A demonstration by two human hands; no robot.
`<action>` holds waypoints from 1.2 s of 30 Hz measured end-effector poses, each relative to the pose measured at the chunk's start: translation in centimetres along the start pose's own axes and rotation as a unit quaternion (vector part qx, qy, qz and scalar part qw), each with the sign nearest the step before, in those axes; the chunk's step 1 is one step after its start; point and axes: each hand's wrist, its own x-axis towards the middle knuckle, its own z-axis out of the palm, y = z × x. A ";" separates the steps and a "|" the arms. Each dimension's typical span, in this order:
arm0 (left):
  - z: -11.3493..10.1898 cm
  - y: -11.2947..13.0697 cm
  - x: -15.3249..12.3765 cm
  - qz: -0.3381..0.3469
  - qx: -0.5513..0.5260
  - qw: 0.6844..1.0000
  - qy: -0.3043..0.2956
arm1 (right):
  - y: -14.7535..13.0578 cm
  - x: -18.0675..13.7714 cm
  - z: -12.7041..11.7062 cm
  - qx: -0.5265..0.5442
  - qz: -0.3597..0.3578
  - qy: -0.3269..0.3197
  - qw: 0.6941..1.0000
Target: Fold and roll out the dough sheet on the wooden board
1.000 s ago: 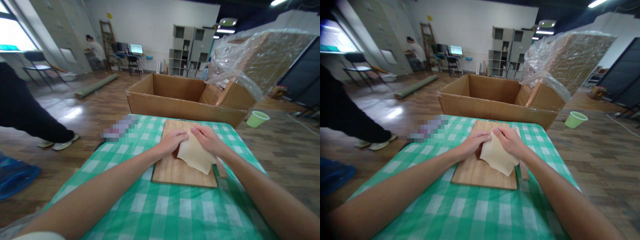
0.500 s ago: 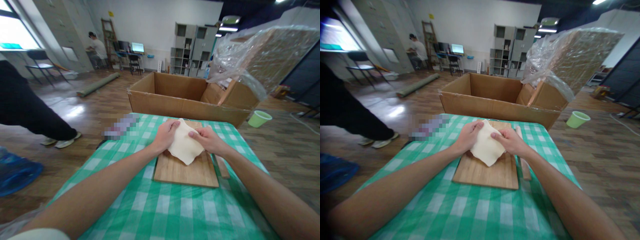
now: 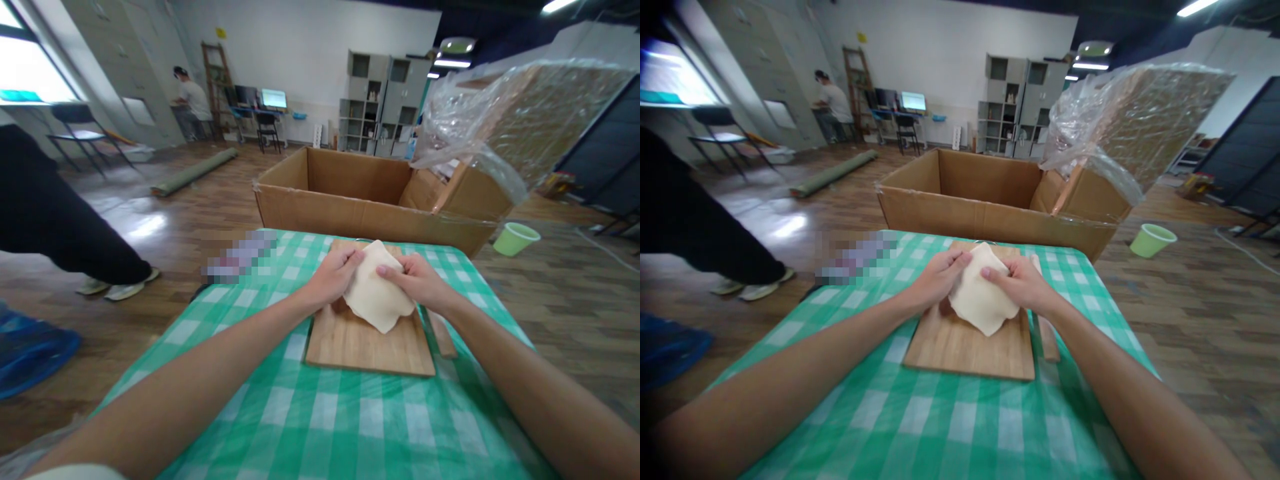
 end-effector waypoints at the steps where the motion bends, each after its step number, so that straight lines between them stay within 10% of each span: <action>1: 0.0 0.0 0.0 -0.002 0.002 1.000 -0.004 | -0.1 0.0 0.0 0.004 -0.002 0.000 1.000; 28: 1.3 2.2 -0.6 0.062 -0.042 0.993 -0.090 | -0.7 -0.1 1.0 -0.214 -0.144 0.150 0.954; 36: 1.4 1.5 -0.8 0.027 -0.093 0.993 -0.071 | -0.4 0.1 1.2 -0.057 -0.119 0.133 0.982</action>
